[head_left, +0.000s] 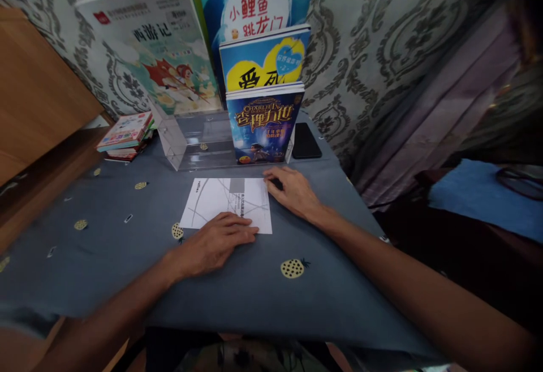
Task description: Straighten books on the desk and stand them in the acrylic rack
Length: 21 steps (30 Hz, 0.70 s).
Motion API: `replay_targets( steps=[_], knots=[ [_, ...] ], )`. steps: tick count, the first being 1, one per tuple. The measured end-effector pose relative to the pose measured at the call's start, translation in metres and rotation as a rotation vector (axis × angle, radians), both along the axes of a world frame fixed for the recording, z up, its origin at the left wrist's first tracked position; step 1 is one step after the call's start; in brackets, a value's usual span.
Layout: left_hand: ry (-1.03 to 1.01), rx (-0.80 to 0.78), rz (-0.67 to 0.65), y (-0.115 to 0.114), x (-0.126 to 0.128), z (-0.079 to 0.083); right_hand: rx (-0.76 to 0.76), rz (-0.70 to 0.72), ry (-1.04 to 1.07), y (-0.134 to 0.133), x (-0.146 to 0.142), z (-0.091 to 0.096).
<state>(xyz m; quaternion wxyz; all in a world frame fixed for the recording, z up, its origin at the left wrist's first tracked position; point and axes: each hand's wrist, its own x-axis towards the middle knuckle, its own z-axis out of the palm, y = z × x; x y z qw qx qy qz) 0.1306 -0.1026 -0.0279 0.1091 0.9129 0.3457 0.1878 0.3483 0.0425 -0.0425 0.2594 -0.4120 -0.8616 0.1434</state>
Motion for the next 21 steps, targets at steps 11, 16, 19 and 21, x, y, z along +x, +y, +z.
replay_targets(
  steps=[11, 16, 19, 21],
  knots=[
    [0.035, -0.099, 0.284, 0.028, -0.048, 0.013, 0.028, 0.040, 0.019, 0.001, -0.002, -0.003],
    [0.225, -0.042, 0.459, 0.071, -0.063, 0.005, -0.009, 0.041, 0.013, 0.001, -0.001, -0.001],
    [0.291, -0.115, 0.526, 0.089, -0.068, 0.004, -0.020, 0.049, 0.023, 0.002, -0.001, -0.001],
    [0.311, -0.123, 0.529, 0.095, -0.068, 0.006, -0.013, 0.058, 0.035, 0.004, 0.000, -0.002]
  ],
)
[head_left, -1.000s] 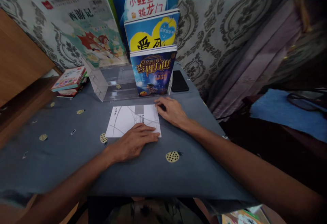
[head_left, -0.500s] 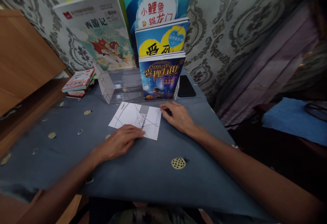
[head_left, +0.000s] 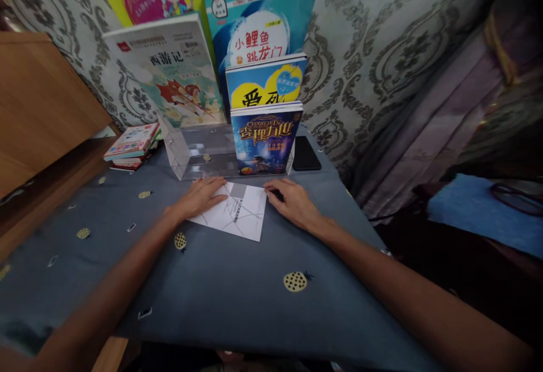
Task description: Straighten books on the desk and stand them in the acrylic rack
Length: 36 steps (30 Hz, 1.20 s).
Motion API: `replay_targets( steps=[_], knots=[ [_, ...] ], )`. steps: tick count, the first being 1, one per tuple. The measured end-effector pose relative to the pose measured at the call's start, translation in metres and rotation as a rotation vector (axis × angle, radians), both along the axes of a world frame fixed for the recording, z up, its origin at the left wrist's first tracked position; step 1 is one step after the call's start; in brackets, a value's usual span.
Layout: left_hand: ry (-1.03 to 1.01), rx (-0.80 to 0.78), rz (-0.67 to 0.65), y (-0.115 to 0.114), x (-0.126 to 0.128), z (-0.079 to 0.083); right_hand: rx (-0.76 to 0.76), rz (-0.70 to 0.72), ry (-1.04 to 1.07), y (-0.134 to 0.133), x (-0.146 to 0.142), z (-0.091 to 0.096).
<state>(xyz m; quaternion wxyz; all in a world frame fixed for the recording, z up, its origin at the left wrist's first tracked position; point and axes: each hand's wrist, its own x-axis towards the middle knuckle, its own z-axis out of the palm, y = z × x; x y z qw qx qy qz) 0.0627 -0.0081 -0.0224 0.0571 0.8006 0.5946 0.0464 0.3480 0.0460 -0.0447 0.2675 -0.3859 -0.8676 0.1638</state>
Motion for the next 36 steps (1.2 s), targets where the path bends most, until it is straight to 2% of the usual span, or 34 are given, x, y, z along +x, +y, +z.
replay_targets(
  steps=[9, 17, 25, 28, 31, 33, 36],
  knots=[
    [0.095, 0.119, -0.011, -0.014, 0.014, 0.006, 0.031, 0.050, 0.004, 0.002, 0.000, -0.001],
    [-0.020, 0.050, 0.080, -0.015, 0.014, 0.005, 0.070, 0.131, -0.088, 0.003, -0.001, -0.004],
    [-0.048, -0.038, 0.134, -0.023, 0.027, 0.017, 0.083, 0.192, -0.162, 0.001, 0.000, -0.005],
    [-0.023, -0.036, 0.143, -0.027, 0.032, 0.019, 0.132, 0.163, -0.237, -0.010, -0.005, -0.002],
    [0.014, -0.018, 0.140, -0.030, 0.033, 0.019, 0.211, 0.131, -0.325, -0.033, -0.017, -0.002],
    [0.038, -0.014, 0.134, -0.030, 0.033, 0.018, 0.241, 0.161, -0.352, -0.052, -0.027, -0.004],
    [0.040, 0.011, 0.106, -0.031, 0.029, 0.014, 0.216, 0.283, -0.329, -0.080, -0.040, -0.006]
  ],
)
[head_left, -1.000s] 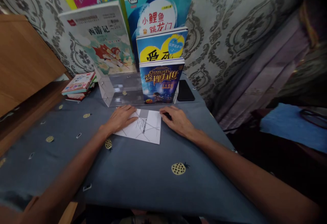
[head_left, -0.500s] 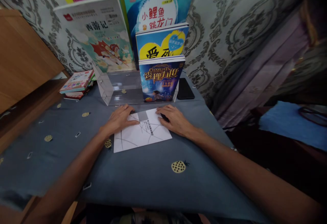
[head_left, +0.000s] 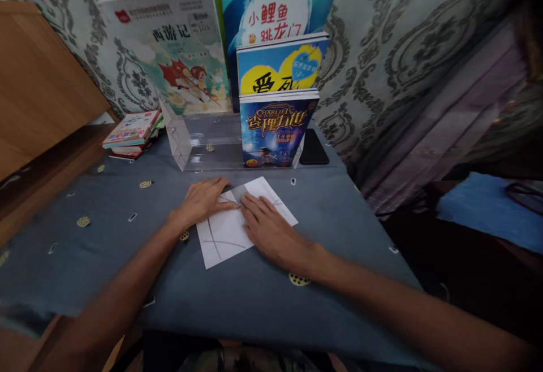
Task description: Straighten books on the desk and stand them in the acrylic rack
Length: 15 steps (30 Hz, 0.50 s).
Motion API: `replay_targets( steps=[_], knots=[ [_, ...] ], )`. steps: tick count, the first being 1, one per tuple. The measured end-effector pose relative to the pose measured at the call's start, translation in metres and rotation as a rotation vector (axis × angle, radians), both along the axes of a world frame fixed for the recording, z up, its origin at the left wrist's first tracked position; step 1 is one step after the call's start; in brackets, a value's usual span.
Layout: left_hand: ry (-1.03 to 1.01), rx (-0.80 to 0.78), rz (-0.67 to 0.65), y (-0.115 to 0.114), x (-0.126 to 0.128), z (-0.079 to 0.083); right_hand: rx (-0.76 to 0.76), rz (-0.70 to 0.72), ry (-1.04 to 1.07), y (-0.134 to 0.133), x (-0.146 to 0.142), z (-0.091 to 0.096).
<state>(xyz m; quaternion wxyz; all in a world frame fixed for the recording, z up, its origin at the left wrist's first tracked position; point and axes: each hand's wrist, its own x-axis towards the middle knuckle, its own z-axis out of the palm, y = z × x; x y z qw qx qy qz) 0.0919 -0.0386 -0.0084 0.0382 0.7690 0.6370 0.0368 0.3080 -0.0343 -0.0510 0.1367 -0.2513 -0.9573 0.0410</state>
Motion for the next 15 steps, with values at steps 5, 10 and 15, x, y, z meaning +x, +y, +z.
replay_targets(
  steps=[5, 10, 15],
  knots=[
    [-0.049, 0.012, -0.024, -0.001, -0.004, -0.004, -0.120, 0.063, 0.036, -0.027, -0.002, 0.003],
    [-0.039, -0.006, 0.016, -0.003, -0.002, -0.004, -0.184, 0.194, 0.011, -0.046, 0.001, 0.007],
    [-0.089, 0.003, 0.004, -0.005, 0.002, -0.006, -0.214, 0.442, -0.015, -0.059, -0.001, 0.016]
  ],
)
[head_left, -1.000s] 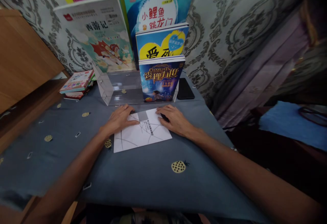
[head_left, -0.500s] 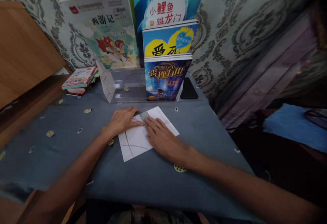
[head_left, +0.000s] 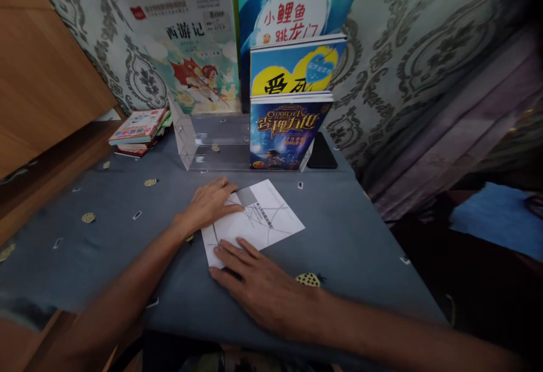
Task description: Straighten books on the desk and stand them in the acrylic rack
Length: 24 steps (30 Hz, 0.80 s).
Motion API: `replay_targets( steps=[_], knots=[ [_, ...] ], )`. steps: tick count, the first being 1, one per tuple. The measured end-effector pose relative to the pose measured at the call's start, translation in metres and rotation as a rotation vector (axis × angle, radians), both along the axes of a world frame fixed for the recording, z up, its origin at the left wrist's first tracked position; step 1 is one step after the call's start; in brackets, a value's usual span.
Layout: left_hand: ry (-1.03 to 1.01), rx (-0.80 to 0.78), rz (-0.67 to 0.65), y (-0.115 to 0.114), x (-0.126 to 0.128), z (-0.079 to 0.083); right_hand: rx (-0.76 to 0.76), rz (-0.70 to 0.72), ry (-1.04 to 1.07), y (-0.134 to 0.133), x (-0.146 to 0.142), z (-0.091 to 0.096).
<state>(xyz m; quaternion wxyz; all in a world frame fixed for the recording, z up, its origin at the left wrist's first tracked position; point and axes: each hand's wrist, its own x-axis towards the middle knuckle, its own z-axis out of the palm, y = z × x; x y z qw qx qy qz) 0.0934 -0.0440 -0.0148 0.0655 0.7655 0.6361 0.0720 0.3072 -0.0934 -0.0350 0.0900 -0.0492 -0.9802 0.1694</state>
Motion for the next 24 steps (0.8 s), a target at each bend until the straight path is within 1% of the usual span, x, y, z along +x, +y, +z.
replay_targets(
  steps=[2, 5, 8, 12, 15, 17, 20, 24],
  knots=[
    [-0.003, -0.004, -0.005, -0.001, 0.002, 0.001, 0.003, 0.036, 0.018, 0.001, 0.000, 0.005],
    [0.002, -0.024, 0.021, 0.000, 0.003, 0.005, 0.012, 0.048, 0.049, 0.006, 0.001, 0.009],
    [-0.049, -0.067, 0.030, 0.001, 0.000, 0.009, 0.017, 0.080, 0.057, 0.010, 0.001, 0.012],
    [-0.169, -0.156, 0.006, 0.006, -0.007, 0.009, -0.002, 0.112, 0.058, 0.011, 0.000, 0.014],
    [-0.368, -0.174, -0.076, 0.007, -0.010, 0.011, -0.034, 0.130, 0.078, 0.012, 0.000, 0.015],
    [-0.546, -0.190, -0.141, 0.005, -0.010, 0.019, -0.055, 0.151, 0.089, 0.013, 0.001, 0.014],
    [-0.758, -0.199, -0.205, -0.003, -0.006, 0.038, -0.106, 0.149, 0.141, 0.016, 0.001, 0.010],
    [-0.883, -0.131, -0.238, -0.019, -0.004, 0.065, -0.139, 0.067, 0.256, 0.020, 0.001, 0.004]
  ],
)
